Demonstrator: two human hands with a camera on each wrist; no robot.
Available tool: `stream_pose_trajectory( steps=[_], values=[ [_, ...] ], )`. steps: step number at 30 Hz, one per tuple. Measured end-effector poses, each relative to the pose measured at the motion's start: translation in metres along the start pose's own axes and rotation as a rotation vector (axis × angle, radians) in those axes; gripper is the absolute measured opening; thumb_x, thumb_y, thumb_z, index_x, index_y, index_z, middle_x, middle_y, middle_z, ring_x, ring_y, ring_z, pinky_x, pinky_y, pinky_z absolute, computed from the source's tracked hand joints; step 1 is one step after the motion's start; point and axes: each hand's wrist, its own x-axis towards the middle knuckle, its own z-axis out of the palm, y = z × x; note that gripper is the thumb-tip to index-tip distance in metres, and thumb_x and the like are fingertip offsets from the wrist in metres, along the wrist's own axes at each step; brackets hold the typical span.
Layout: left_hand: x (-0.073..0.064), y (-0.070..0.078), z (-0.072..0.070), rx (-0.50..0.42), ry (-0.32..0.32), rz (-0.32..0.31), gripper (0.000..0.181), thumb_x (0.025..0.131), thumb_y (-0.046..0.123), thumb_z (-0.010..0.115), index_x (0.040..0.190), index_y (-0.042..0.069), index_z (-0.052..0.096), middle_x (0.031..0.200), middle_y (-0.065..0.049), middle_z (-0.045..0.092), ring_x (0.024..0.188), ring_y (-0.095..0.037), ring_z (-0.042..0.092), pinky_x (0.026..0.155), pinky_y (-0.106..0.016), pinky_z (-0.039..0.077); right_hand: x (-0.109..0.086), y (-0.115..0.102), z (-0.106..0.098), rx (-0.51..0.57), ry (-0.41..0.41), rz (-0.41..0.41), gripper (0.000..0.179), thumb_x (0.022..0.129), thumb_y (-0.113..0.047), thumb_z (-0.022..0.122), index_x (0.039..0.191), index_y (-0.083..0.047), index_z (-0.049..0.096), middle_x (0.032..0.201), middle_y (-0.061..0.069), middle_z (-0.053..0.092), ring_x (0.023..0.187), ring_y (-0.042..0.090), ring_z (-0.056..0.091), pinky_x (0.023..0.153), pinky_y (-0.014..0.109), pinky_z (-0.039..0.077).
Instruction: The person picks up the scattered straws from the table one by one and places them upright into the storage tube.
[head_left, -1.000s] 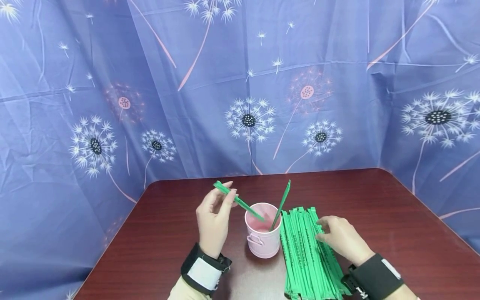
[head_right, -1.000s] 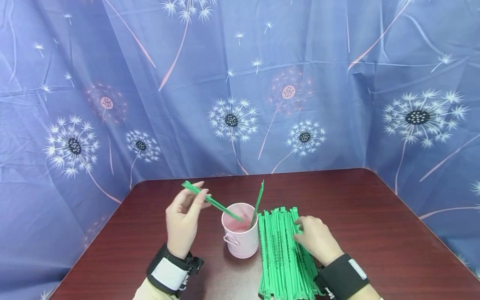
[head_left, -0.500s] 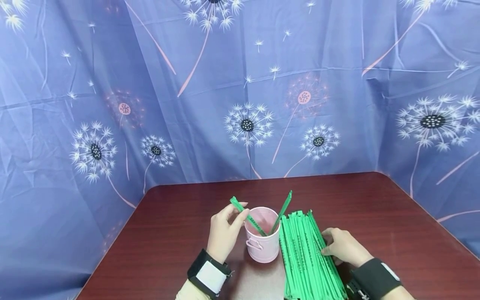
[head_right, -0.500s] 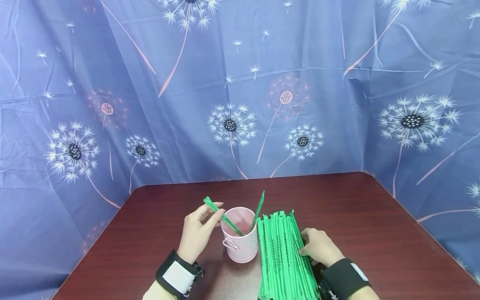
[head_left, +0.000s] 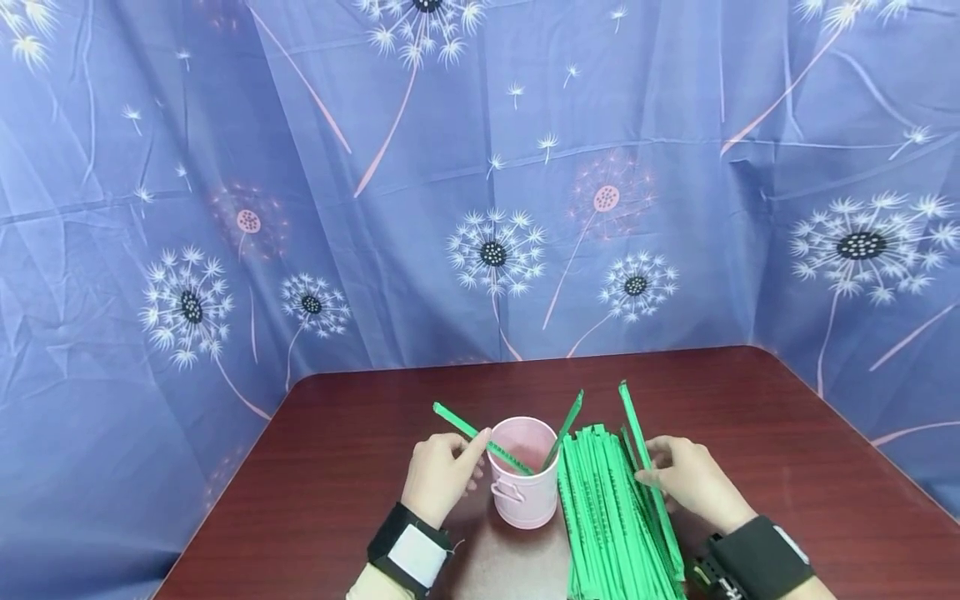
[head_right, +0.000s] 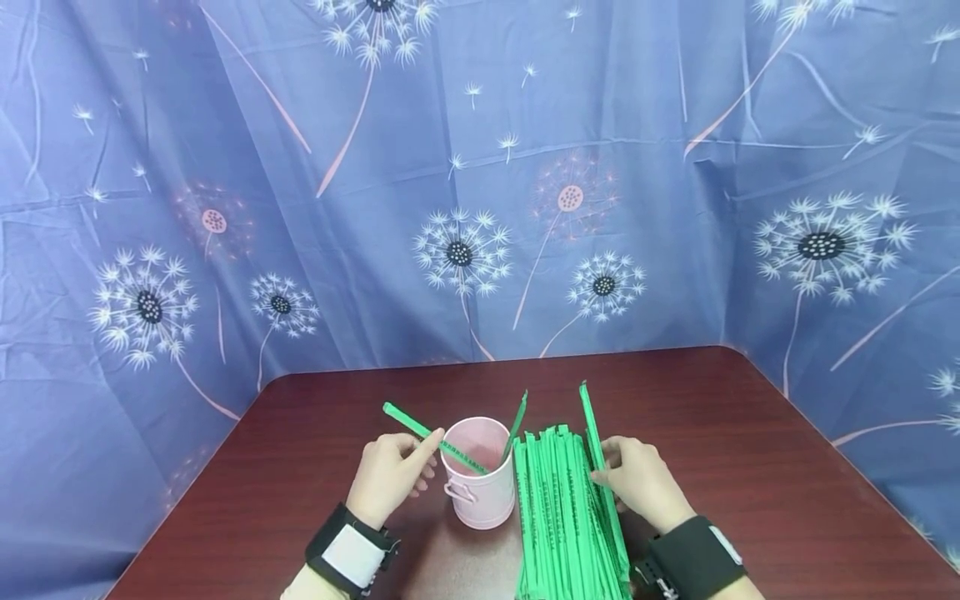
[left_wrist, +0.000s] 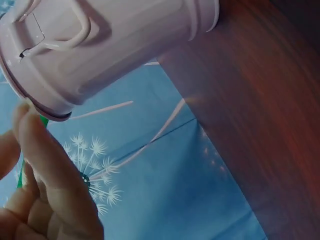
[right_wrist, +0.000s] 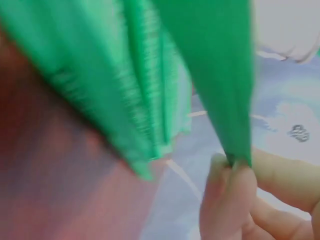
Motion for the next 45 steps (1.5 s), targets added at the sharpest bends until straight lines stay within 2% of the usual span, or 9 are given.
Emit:
stream_pose_trajectory(
  steps=[4, 7, 14, 19, 23, 32, 37, 41, 45],
  values=[
    [-0.007, 0.008, 0.001, -0.043, -0.066, 0.022, 0.06, 0.09, 0.059, 0.057, 0.062, 0.008, 0.072, 0.049, 0.002, 0.063, 0.04, -0.006, 0.056, 0.041, -0.025, 0.052, -0.01, -0.021, -0.001, 0.015, 0.13, -0.08, 0.064, 0.088, -0.026, 0.073, 0.135, 0.014, 0.053, 0.101, 0.015, 0.068, 0.061, 0.023, 0.061, 0.057, 0.037, 0.055],
    [-0.013, 0.02, 0.002, -0.085, -0.087, 0.112, 0.054, 0.091, 0.054, 0.06, 0.066, 0.008, 0.075, 0.052, 0.005, 0.064, 0.044, -0.004, 0.058, 0.044, -0.024, 0.052, -0.021, -0.042, 0.002, 0.047, 0.275, -0.17, 0.058, 0.09, -0.032, 0.071, 0.132, 0.007, 0.06, 0.095, 0.009, 0.068, 0.064, 0.018, 0.063, 0.058, 0.033, 0.056],
    [-0.026, 0.054, 0.008, -0.313, -0.138, 0.26, 0.046, 0.091, 0.046, 0.065, 0.095, 0.003, 0.081, 0.075, -0.004, 0.076, 0.058, -0.008, 0.069, 0.055, -0.024, 0.06, -0.04, -0.083, 0.02, 0.14, 0.553, -0.513, 0.024, 0.083, -0.015, 0.078, 0.104, -0.006, 0.077, 0.075, -0.004, 0.067, 0.056, 0.007, 0.059, 0.05, 0.02, 0.051],
    [-0.034, 0.067, 0.012, -0.395, -0.108, 0.327, 0.042, 0.09, 0.038, 0.068, 0.109, 0.002, 0.078, 0.087, -0.003, 0.079, 0.071, -0.005, 0.07, 0.061, -0.027, 0.062, -0.042, -0.091, 0.033, 0.082, 0.574, -0.782, 0.025, 0.072, 0.0, 0.084, 0.093, -0.012, 0.079, 0.074, -0.011, 0.066, 0.06, 0.002, 0.057, 0.052, 0.014, 0.048],
    [-0.036, 0.07, 0.015, -0.41, -0.031, 0.322, 0.038, 0.09, 0.035, 0.07, 0.114, 0.006, 0.077, 0.097, -0.001, 0.078, 0.082, -0.007, 0.071, 0.065, -0.027, 0.062, -0.041, -0.09, 0.044, 0.04, 0.514, -0.874, 0.025, 0.07, -0.001, 0.085, 0.09, -0.014, 0.079, 0.08, -0.012, 0.068, 0.064, 0.0, 0.057, 0.052, 0.014, 0.048],
    [-0.035, 0.072, 0.015, -0.492, 0.096, 0.271, 0.027, 0.088, 0.035, 0.072, 0.105, 0.014, 0.077, 0.088, 0.006, 0.078, 0.073, -0.011, 0.071, 0.067, -0.032, 0.061, -0.036, -0.089, 0.056, -0.009, 0.481, -0.931, 0.028, 0.066, -0.001, 0.086, 0.09, -0.013, 0.08, 0.082, -0.01, 0.069, 0.064, -0.003, 0.055, 0.051, 0.011, 0.046],
    [-0.033, 0.071, 0.011, -0.59, 0.127, 0.334, 0.022, 0.089, 0.026, 0.072, 0.1, 0.006, 0.075, 0.083, -0.003, 0.077, 0.067, -0.013, 0.071, 0.063, -0.038, 0.063, -0.036, -0.087, 0.056, -0.032, 0.458, -0.904, 0.023, 0.07, -0.007, 0.086, 0.091, -0.015, 0.08, 0.082, -0.013, 0.069, 0.064, -0.004, 0.054, 0.051, 0.012, 0.046],
    [-0.027, 0.069, 0.001, -0.645, 0.262, 0.424, 0.02, 0.089, 0.015, 0.071, 0.098, -0.003, 0.073, 0.082, -0.012, 0.076, 0.066, -0.018, 0.072, 0.061, -0.033, 0.062, -0.035, -0.078, 0.051, -0.073, 0.429, -0.754, 0.021, 0.072, -0.014, 0.086, 0.092, -0.018, 0.08, 0.082, -0.02, 0.067, 0.065, -0.006, 0.054, 0.052, 0.017, 0.05],
    [-0.02, 0.066, -0.012, -0.668, 0.387, 0.486, 0.016, 0.089, 0.005, 0.069, 0.099, -0.009, 0.07, 0.083, -0.018, 0.074, 0.066, -0.02, 0.072, 0.064, -0.03, 0.063, -0.031, -0.06, 0.044, -0.17, 0.324, -0.483, 0.021, 0.075, -0.017, 0.083, 0.096, -0.017, 0.079, 0.082, -0.017, 0.066, 0.069, -0.002, 0.056, 0.056, 0.025, 0.051]
  ],
)
